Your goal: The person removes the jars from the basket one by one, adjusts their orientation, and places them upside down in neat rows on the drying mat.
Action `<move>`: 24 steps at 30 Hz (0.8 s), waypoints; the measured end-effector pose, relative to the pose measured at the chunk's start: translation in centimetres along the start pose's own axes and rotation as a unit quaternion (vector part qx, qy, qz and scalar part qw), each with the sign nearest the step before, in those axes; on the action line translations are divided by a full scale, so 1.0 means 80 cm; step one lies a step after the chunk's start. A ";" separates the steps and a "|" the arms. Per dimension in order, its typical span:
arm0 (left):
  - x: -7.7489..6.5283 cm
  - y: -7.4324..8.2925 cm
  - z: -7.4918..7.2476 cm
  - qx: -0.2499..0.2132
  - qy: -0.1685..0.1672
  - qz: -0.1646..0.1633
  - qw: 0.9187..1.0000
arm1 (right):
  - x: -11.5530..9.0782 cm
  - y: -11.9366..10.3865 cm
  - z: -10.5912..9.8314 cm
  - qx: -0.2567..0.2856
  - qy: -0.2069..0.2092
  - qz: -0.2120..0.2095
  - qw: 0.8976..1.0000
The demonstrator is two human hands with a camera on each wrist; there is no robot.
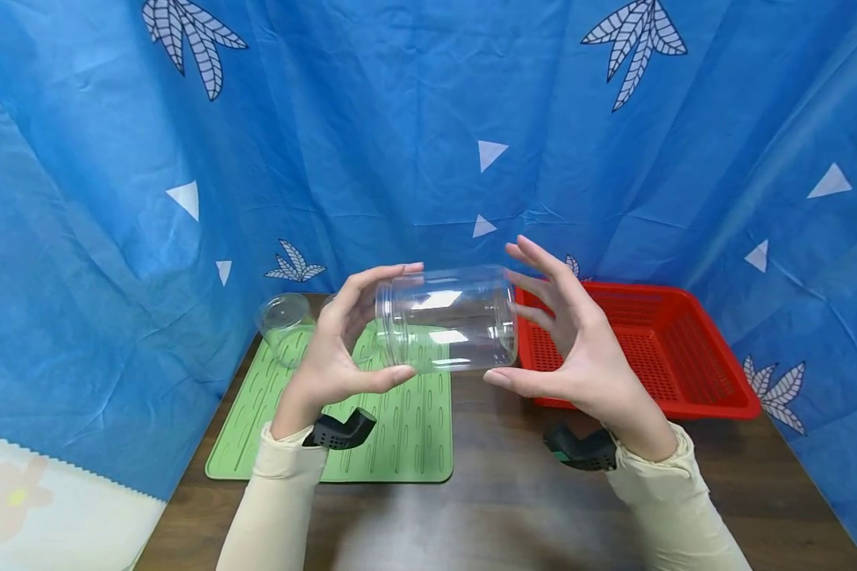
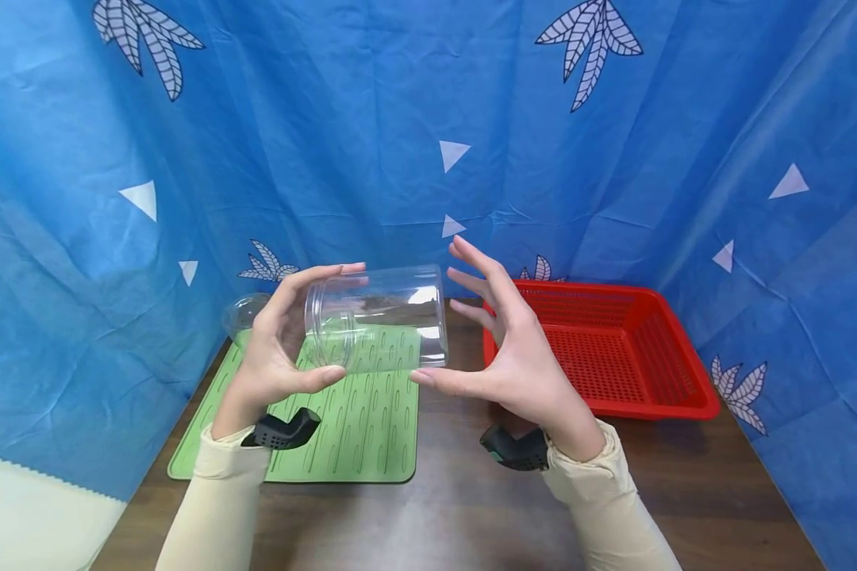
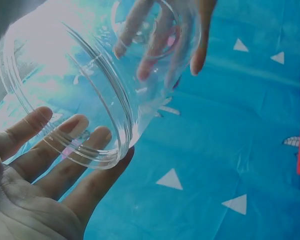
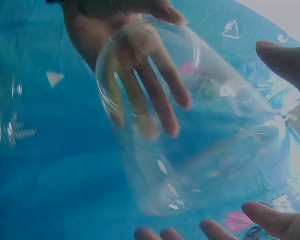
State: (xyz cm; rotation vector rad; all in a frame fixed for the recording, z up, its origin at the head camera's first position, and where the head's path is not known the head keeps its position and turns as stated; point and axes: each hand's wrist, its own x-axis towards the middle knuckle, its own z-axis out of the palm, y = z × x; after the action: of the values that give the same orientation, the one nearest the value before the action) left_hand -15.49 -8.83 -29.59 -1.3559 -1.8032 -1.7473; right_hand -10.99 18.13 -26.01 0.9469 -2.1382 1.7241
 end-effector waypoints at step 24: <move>0.001 0.003 0.001 0.018 -0.017 -0.048 0.999 | 0.007 0.021 0.001 0.070 0.008 0.033 0.997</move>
State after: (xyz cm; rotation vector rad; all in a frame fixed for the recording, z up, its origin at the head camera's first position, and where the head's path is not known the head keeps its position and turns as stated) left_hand -15.29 -8.78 -29.42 -1.3133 -1.9388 -1.7392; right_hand -12.44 18.03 -27.01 0.9040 -2.0842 1.9267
